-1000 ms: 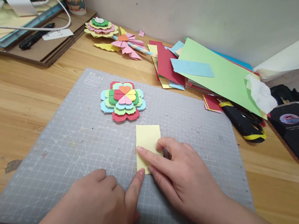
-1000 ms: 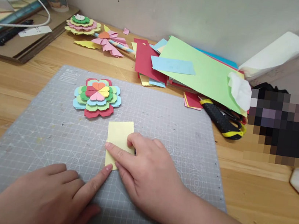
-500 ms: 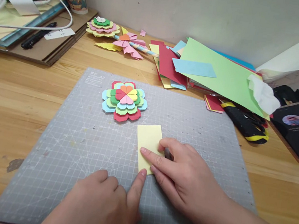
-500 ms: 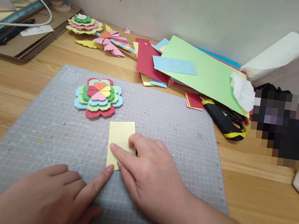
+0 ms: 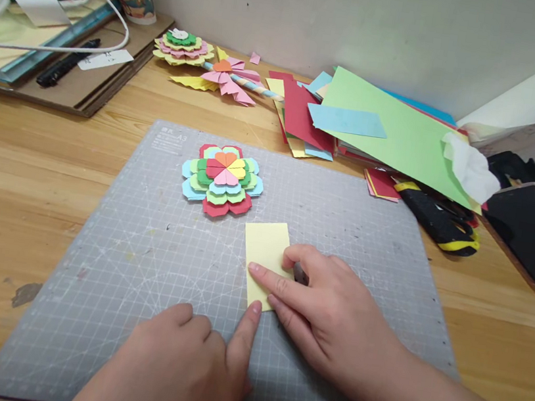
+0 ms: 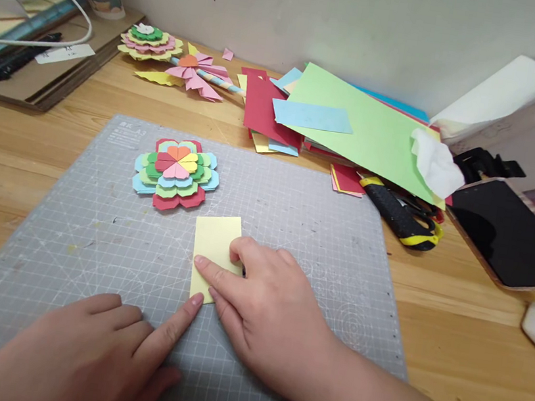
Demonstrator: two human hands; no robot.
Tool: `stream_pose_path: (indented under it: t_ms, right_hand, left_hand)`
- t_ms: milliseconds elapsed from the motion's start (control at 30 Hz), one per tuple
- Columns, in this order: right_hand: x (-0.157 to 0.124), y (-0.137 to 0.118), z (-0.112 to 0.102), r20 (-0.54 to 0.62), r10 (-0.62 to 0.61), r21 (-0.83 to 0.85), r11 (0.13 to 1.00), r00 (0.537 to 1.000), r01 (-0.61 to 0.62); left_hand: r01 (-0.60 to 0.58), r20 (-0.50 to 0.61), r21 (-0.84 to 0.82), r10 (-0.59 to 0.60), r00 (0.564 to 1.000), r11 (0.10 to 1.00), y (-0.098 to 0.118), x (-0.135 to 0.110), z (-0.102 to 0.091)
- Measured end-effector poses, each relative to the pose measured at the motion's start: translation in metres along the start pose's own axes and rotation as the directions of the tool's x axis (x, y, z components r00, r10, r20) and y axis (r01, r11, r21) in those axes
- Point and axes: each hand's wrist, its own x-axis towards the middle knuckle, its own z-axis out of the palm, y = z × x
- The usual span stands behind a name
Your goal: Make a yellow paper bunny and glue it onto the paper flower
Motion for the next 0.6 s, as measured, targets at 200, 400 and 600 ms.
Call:
stream_pose_path:
  t_ms: [200,400,600]
  right_hand:
    - [0.0007,-0.0015,-0.0016,0.023,0.014,-0.011,1.0,1.0,-0.014]
    - [0.0045,-0.0075,-0.0032,0.042,0.053,-0.046,0.998,0.998,-0.051]
    - [0.0038,-0.0072,-0.0016,0.044,0.051,-0.069,0.996,0.998,-0.048]
  left_hand:
    - [-0.054,0.012,0.094,0.053,0.999,0.994,-0.0001,-0.0009,-0.0006]
    - [-0.081,-0.038,0.223,0.091,0.995,0.971,0.0004,-0.0015,-0.0042]
    - [-0.034,-0.271,0.16,0.077,0.959,0.987,0.0023,0.0,0.0014]
